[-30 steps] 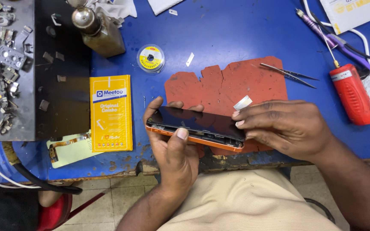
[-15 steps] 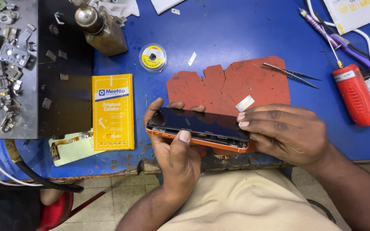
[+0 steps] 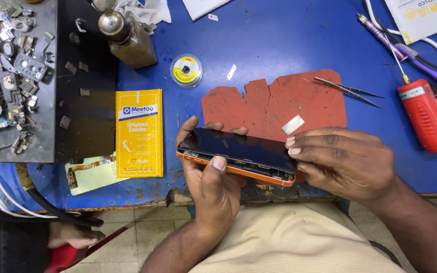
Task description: The person pries along the edge of a smartphone with a small tool, unscrews screws from its frame, and separates the back cover to expose the internal battery and components, working over a red mat on a blue workbench.
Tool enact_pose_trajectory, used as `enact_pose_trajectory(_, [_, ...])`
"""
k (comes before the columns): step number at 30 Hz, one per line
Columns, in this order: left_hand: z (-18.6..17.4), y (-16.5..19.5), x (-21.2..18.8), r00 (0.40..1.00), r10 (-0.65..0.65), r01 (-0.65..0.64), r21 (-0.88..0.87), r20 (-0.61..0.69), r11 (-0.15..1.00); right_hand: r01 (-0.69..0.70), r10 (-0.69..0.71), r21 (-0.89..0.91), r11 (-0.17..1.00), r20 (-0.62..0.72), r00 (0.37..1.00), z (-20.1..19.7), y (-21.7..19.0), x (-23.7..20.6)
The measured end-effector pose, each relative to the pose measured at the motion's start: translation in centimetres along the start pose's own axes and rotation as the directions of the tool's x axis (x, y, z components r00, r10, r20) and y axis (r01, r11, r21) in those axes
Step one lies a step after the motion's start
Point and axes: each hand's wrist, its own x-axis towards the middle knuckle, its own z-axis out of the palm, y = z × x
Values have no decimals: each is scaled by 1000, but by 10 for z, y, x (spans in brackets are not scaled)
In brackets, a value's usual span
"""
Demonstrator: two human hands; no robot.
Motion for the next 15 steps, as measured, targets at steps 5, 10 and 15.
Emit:
enact_pose_trajectory(5, [0, 0, 1, 997, -67, 69, -76, 27, 995, 10, -11, -9, 1000, -20, 1000, -2, -6, 1])
enact_pose_trajectory(10, [-2, -3, 5, 993, -70, 84, -145, 96, 986, 11, -11, 1, 1000, -6, 1000, -2, -13, 2])
enact_pose_trajectory(15, [-6, -5, 6, 990, -80, 100, -194, 112, 976, 14, -14, 9, 1000, -3, 1000, -1, -17, 2])
